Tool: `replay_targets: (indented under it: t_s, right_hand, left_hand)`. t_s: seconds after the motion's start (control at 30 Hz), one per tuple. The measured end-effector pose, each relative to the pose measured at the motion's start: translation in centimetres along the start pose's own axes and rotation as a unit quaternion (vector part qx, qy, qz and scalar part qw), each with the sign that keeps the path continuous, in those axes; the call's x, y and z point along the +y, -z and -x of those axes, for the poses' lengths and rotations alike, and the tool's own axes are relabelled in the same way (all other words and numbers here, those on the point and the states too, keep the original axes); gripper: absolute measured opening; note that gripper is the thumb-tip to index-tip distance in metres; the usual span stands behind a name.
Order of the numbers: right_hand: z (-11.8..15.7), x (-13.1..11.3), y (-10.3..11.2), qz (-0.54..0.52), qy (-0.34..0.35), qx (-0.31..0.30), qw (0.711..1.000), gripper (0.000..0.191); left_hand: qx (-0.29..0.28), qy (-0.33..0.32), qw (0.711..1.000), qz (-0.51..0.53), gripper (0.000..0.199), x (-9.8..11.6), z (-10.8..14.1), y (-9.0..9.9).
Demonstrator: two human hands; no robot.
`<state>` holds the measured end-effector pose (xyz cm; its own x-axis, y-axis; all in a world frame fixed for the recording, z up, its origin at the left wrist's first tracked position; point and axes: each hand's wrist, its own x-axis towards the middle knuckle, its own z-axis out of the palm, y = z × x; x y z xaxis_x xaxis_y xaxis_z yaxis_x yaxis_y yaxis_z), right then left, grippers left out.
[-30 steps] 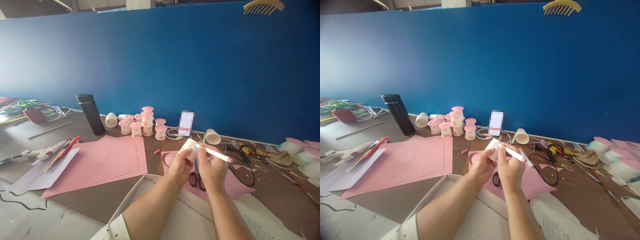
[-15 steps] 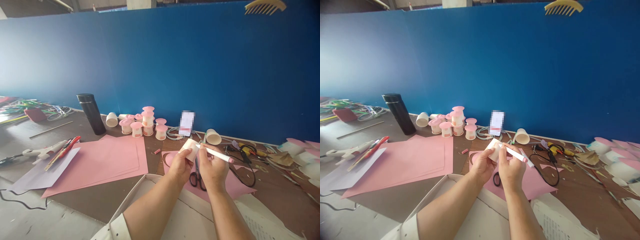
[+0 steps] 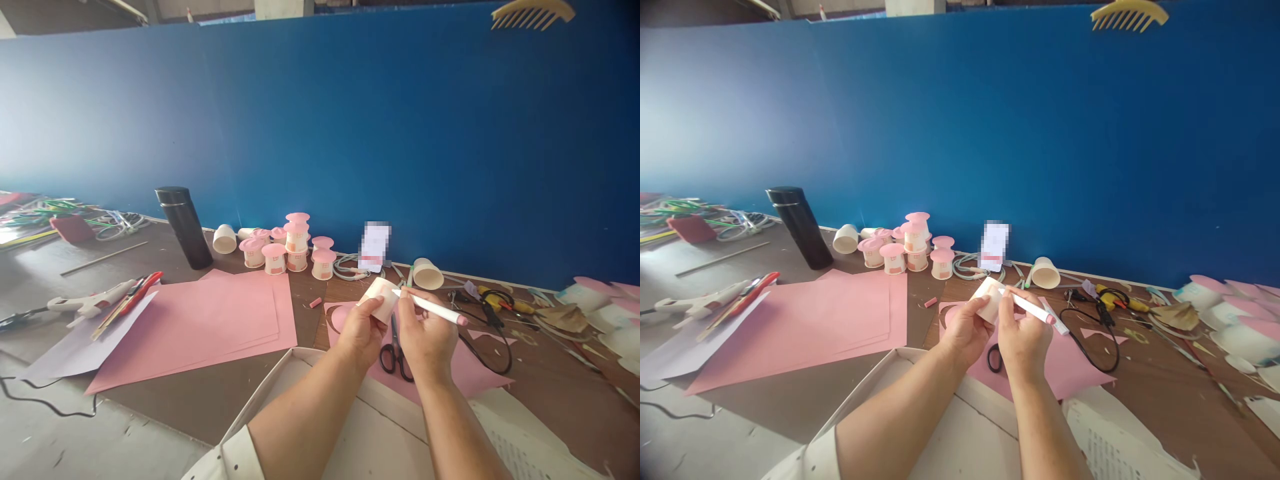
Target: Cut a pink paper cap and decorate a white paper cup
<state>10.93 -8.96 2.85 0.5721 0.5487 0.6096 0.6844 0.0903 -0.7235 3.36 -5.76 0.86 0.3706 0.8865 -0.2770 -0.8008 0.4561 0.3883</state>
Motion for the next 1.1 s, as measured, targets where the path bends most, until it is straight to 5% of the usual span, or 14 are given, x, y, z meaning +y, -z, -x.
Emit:
replay_targets:
  t_s: [1.1]
  right_hand:
    - [0.01, 0.10, 0.04, 0.016, 0.017, 0.011, 1.000, 0.025]
  left_hand:
    - [-0.002, 0.002, 1.000, 0.012, 0.021, 0.20, 0.29, -0.28]
